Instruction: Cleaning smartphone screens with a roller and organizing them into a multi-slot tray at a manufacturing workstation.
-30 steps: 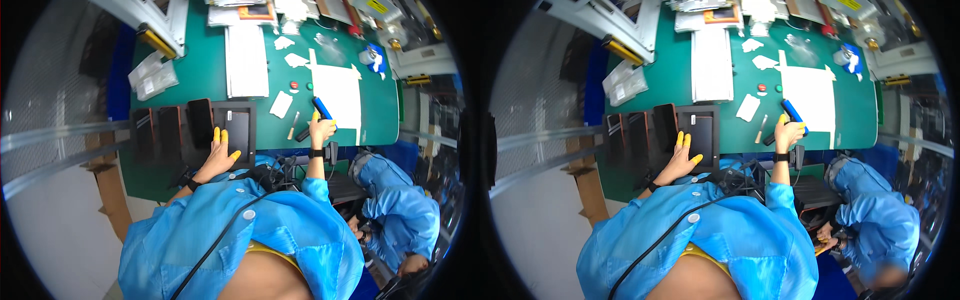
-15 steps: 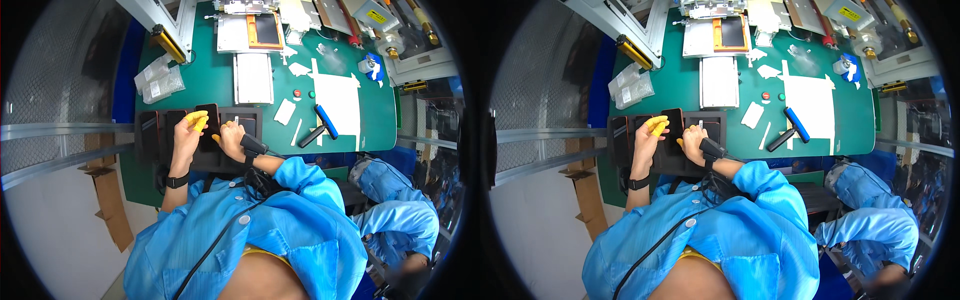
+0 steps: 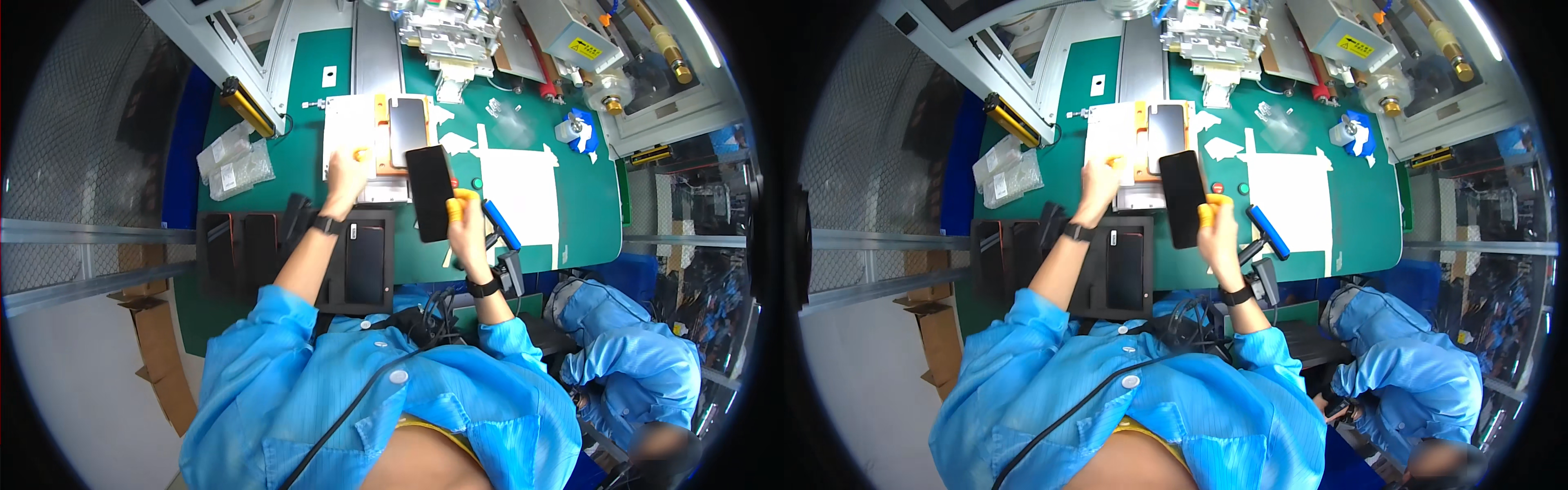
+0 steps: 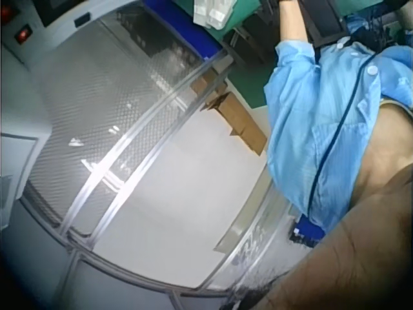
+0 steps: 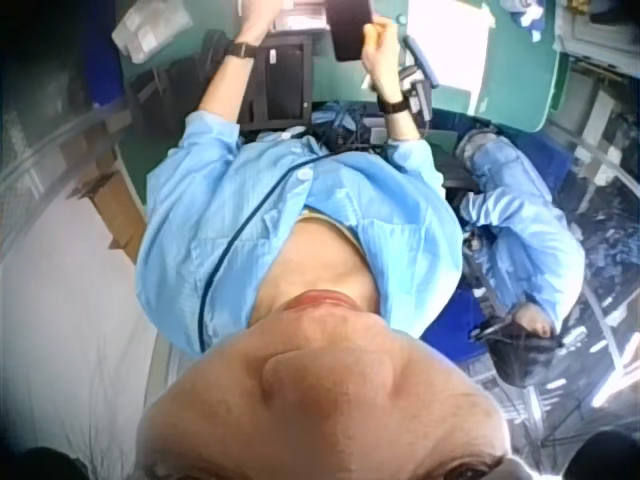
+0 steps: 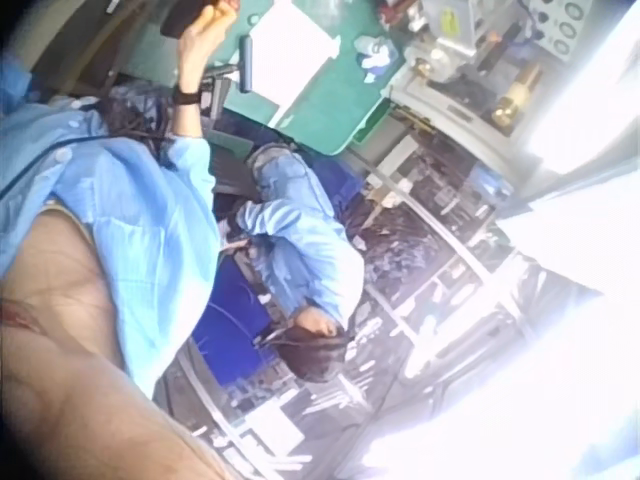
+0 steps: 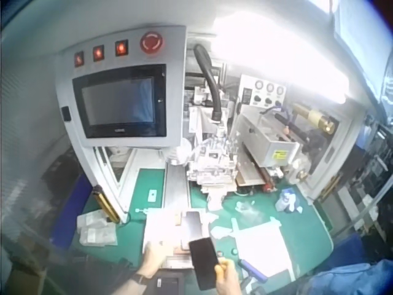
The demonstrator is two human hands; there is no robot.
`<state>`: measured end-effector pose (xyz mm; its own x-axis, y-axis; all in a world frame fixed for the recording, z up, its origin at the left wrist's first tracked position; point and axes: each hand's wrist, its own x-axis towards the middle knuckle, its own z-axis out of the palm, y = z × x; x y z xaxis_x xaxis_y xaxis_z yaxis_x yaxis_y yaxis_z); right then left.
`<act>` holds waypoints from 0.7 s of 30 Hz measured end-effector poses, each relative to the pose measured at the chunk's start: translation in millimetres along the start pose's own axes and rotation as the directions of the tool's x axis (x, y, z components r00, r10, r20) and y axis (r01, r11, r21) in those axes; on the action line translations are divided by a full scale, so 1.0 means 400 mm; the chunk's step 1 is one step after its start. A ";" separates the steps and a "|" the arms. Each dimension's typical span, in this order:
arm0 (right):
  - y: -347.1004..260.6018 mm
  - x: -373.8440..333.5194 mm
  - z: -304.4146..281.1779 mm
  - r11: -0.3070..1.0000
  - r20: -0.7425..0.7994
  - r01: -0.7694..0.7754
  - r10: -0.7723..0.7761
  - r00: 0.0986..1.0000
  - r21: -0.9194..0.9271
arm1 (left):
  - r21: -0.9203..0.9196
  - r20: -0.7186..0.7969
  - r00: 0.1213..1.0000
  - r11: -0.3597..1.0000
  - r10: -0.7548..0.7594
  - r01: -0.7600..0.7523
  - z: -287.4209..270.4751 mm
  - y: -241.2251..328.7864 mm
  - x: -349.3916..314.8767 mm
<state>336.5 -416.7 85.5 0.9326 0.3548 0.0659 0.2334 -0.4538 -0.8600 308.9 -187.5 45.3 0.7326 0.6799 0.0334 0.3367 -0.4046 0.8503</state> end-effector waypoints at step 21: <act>0.095 0.287 0.177 0.953 0.014 0.035 -0.032 0.999 -0.300 | -0.859 0.355 0.873 0.250 -0.335 0.446 -0.148 0.079 -0.170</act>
<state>433.1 -335.3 24.7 0.9207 0.3804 0.0868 0.3378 -0.6658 -0.6653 234.5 -210.1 100.9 0.7368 0.5114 -0.4422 -0.0976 0.7276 0.6790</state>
